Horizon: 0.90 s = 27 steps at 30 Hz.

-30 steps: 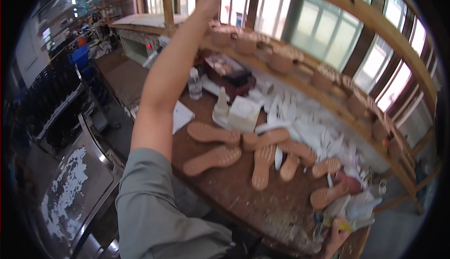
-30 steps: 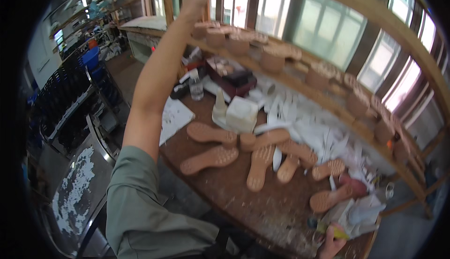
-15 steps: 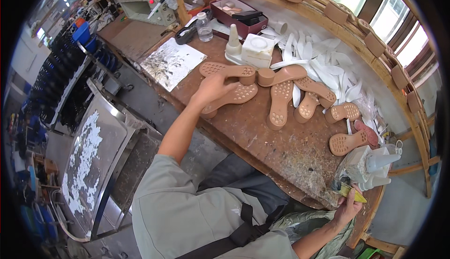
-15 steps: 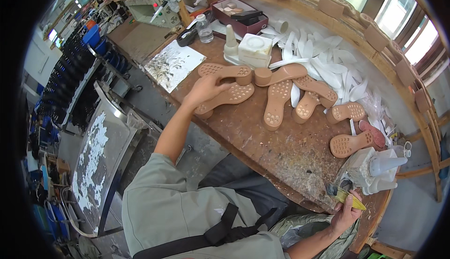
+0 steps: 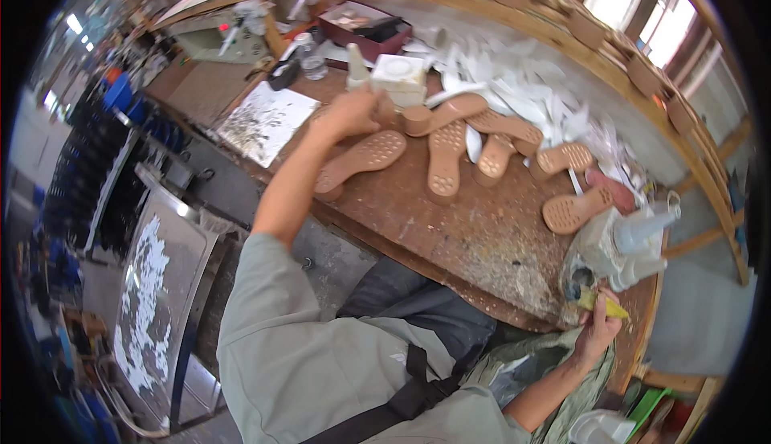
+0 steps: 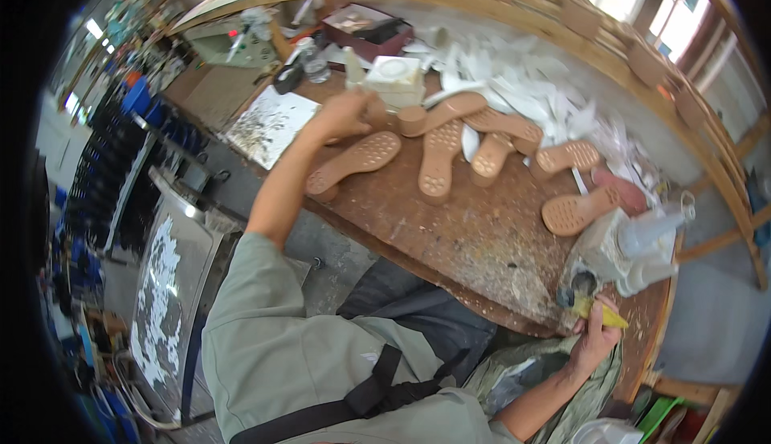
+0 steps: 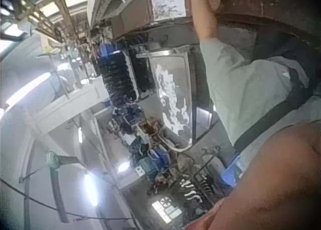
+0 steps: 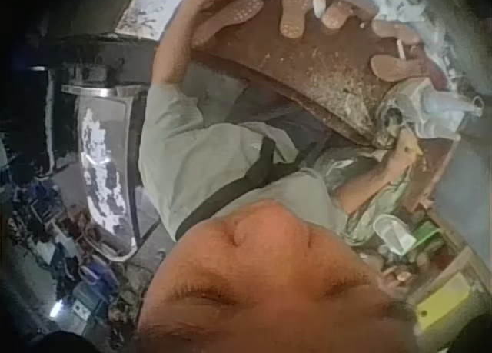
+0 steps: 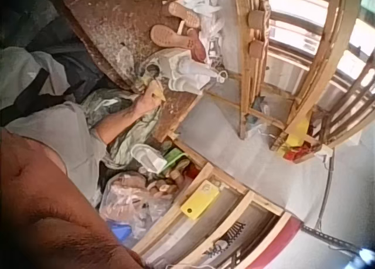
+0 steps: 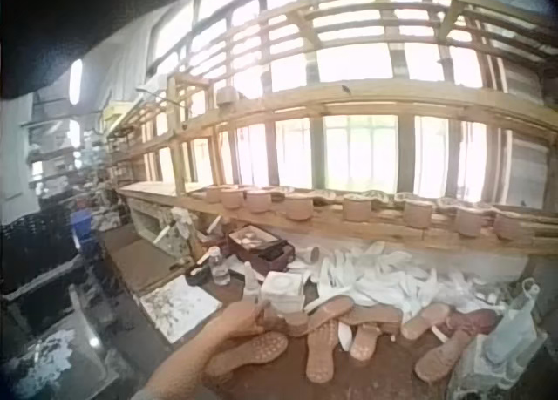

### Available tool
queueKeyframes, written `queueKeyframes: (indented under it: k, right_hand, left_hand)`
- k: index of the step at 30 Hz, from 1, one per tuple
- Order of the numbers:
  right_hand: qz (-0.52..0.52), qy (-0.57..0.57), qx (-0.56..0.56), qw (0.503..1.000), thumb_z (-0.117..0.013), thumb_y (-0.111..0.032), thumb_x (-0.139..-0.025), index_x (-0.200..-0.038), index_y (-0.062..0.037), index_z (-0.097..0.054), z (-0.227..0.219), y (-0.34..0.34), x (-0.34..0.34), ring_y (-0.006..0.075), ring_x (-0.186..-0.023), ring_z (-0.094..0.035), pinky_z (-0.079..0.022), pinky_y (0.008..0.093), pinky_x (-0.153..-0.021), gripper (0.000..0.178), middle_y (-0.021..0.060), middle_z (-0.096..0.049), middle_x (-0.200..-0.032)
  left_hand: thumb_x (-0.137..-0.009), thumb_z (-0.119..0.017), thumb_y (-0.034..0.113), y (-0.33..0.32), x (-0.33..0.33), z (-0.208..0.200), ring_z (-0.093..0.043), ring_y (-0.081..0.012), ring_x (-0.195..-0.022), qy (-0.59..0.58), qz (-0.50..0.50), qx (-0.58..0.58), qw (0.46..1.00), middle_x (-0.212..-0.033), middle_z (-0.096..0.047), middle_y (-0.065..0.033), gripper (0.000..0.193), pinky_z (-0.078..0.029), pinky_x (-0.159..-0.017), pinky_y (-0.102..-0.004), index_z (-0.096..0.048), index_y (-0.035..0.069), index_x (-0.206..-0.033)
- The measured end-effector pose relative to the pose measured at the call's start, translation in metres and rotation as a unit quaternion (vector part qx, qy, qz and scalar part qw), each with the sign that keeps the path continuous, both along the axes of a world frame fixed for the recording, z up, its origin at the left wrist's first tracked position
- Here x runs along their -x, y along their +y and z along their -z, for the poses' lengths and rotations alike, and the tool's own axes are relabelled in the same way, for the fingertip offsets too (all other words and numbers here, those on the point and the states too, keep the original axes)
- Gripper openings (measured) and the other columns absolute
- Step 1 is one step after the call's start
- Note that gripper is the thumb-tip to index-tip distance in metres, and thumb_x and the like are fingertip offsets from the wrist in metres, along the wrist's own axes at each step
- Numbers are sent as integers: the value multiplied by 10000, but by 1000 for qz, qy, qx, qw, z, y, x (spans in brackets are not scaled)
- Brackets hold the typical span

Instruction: Applying adhesive to the surface of shoe soles using a brush.

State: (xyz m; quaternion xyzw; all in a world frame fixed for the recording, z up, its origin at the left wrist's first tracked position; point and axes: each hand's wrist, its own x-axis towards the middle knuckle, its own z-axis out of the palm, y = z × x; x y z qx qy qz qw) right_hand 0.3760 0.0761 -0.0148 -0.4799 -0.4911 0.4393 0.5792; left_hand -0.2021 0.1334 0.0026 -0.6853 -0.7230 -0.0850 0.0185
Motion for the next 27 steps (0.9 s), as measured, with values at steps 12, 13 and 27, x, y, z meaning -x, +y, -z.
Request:
queueKeyframes:
  k: [12,13,27]
  right_hand:
    - [89,-142,46,985,-650,-155,-854,-978,0,-636,9,29,-8,31,-516,-449,-335,184,-465,199,-38,-541,-663]
    - [94,-157,49,982,-649,-150,-855,-981,-2,-636,6,29,-10,29,-529,-452,-343,184,-474,196,-37,-542,-655]
    - [48,-456,43,888,-610,-216,-821,-925,-20,-643,15,68,-18,308,-684,-617,-467,364,-648,224,180,-621,-734]
  left_hand:
    - [-604,-760,74,-85,-223,71,-503,-258,-1072,-608,82,-180,769,-1201,-439,-151,787,-420,-930,-361,-331,37,-1263]
    - [-601,-759,72,-84,-228,78,-508,-295,-1063,-522,107,-133,836,-1191,-452,-160,745,-425,-919,-371,-376,29,-1237]
    - [-657,-748,367,-16,-325,65,-529,-357,-1037,-49,237,87,966,-1122,-522,-229,803,-426,-901,-409,-403,-70,-1235]
